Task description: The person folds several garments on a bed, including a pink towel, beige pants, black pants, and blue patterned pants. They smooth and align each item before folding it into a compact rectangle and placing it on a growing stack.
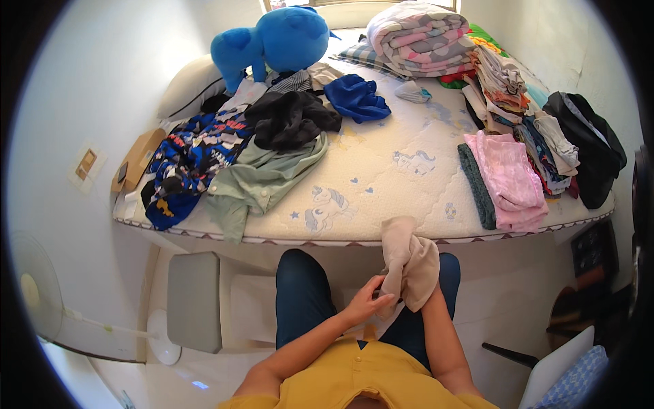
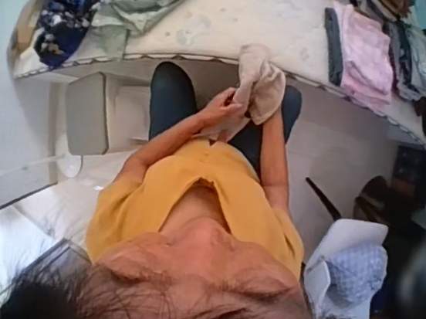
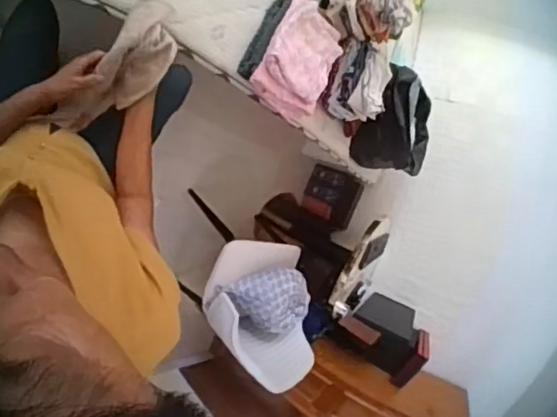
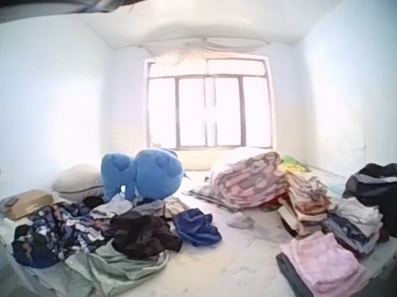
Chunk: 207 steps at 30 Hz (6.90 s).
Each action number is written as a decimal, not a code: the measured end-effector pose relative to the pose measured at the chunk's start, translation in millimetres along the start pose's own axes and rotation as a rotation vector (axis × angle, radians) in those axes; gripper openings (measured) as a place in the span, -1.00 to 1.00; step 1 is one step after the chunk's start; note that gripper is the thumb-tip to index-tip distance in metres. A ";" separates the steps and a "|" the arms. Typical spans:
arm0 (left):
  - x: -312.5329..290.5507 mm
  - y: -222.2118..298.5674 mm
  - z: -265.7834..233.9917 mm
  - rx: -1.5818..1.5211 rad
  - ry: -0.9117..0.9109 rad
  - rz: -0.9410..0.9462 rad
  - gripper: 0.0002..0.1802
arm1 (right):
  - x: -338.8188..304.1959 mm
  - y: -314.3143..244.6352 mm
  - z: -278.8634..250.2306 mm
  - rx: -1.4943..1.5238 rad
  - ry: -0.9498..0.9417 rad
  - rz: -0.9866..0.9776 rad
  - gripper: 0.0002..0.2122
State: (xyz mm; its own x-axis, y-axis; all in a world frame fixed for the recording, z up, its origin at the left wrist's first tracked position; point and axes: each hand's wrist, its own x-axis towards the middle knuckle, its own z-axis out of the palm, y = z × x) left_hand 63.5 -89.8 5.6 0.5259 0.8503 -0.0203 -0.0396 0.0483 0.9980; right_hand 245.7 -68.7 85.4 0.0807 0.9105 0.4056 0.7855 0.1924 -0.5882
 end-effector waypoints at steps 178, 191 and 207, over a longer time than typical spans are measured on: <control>9.0 194.7 -43.4 1.285 -0.763 0.688 -0.79 | -51.9 -32.3 -112.6 -0.113 0.043 0.272 -0.78; 177.0 416.4 -36.0 0.524 -0.423 0.664 -0.88 | 117.5 -126.6 -336.3 0.091 0.482 -0.166 -0.81; 195.6 486.6 -46.6 0.802 -0.152 0.853 -0.88 | 152.8 -128.3 -351.4 -0.051 0.070 -0.494 -0.61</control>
State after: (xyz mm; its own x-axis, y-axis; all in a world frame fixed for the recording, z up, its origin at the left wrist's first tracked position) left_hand 107.5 124.4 484.5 0.6852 0.3744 0.6247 0.0893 -0.8944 0.4382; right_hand 372.9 -82.9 468.7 -0.2689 0.6879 0.6741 0.7693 0.5746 -0.2794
